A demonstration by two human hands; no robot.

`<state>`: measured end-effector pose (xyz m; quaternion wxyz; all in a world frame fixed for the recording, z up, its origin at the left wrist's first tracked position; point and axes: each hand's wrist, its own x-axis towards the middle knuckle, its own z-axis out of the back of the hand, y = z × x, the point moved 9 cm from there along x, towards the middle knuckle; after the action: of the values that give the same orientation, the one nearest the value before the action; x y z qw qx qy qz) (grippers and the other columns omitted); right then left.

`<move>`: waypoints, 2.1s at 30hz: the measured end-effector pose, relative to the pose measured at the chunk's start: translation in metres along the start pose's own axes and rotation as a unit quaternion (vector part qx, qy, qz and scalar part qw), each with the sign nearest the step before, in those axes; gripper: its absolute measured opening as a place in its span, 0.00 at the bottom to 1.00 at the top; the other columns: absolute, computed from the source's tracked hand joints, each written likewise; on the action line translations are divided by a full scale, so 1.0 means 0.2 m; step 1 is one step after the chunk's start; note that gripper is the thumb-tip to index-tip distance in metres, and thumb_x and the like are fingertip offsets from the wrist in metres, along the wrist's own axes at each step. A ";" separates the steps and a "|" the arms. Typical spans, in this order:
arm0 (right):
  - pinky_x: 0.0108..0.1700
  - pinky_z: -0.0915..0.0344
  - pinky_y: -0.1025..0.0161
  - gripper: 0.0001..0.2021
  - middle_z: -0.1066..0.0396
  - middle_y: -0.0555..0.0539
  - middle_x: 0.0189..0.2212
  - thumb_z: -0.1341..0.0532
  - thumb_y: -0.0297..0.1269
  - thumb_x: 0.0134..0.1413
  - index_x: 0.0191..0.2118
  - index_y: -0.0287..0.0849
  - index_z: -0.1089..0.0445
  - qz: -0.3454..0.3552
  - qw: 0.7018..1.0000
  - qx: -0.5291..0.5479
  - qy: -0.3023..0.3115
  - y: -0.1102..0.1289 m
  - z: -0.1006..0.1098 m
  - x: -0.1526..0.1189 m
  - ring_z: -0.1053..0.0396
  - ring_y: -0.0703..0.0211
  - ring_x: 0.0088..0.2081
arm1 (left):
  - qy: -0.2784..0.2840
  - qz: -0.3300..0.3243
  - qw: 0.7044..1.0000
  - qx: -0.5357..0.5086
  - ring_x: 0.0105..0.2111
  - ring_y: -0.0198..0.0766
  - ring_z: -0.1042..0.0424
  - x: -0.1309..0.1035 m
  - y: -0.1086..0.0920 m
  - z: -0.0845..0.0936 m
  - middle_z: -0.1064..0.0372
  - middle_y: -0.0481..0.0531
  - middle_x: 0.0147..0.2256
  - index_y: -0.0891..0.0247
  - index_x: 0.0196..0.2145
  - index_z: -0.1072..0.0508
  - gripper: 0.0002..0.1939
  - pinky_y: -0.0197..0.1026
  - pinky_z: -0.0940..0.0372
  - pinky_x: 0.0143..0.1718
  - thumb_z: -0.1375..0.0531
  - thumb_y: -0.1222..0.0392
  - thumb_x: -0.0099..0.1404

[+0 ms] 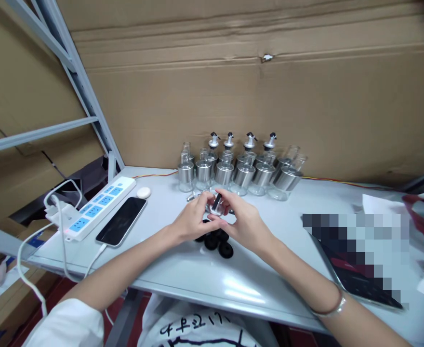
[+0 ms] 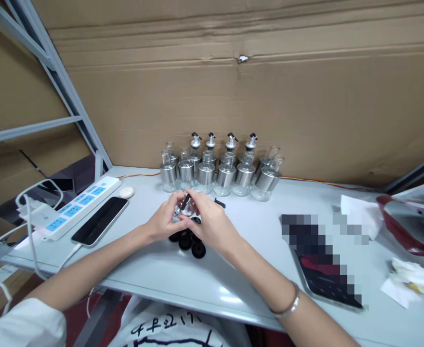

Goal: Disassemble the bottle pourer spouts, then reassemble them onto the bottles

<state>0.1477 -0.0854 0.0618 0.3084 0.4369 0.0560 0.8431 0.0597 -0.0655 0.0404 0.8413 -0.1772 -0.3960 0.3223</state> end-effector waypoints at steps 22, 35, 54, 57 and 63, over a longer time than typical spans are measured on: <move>0.36 0.34 0.57 0.21 0.29 0.45 0.30 0.44 0.50 0.56 0.50 0.42 0.38 0.018 0.999 -0.036 -0.001 0.06 0.00 -0.03 0.30 0.54 0.32 | 0.037 -0.064 0.984 0.164 0.31 0.41 0.33 -0.07 -0.05 -0.04 0.33 0.53 0.30 0.63 0.33 0.38 0.13 0.44 0.42 0.37 0.50 0.50 0.66; 0.30 0.40 0.61 0.11 0.30 0.45 0.26 0.48 0.41 0.62 0.39 0.39 0.35 0.098 0.988 -0.119 -0.019 0.12 0.00 -0.04 0.35 0.58 0.27 | 0.003 -0.080 0.981 0.180 0.20 0.34 0.40 -0.08 -0.09 -0.03 0.40 0.44 0.19 0.61 0.23 0.43 0.10 0.41 0.47 0.30 0.47 0.59 0.61; 0.29 0.44 0.61 0.16 0.34 0.46 0.20 0.54 0.35 0.64 0.27 0.41 0.35 0.138 0.976 -0.168 0.009 0.13 -0.06 -0.05 0.41 0.58 0.24 | -0.008 -0.114 0.984 0.139 0.19 0.33 0.44 -0.08 -0.16 -0.04 0.46 0.43 0.18 0.60 0.22 0.47 0.09 0.41 0.46 0.29 0.49 0.60 0.57; 0.28 0.43 0.63 0.21 0.36 0.49 0.18 0.59 0.37 0.65 0.25 0.42 0.36 0.051 0.996 -0.078 0.002 0.08 -0.02 -0.04 0.40 0.61 0.21 | 0.010 -0.123 0.979 0.164 0.19 0.33 0.44 -0.09 -0.17 -0.04 0.44 0.44 0.18 0.60 0.21 0.44 0.09 0.42 0.47 0.30 0.49 0.60 0.57; 0.25 0.45 0.66 0.20 0.39 0.52 0.16 0.56 0.44 0.63 0.26 0.42 0.34 -0.201 0.976 -0.019 -0.079 -0.21 0.19 -0.03 0.40 0.63 0.19 | -0.036 -0.071 0.977 0.200 0.21 0.34 0.43 -0.07 -0.08 0.07 0.40 0.46 0.20 0.61 0.24 0.41 0.15 0.42 0.47 0.32 0.49 0.50 0.63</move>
<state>0.1999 -0.0618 0.0652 0.4830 0.4762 0.1020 0.7277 0.0482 -0.0863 0.0497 0.8657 0.0346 -0.3650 0.3407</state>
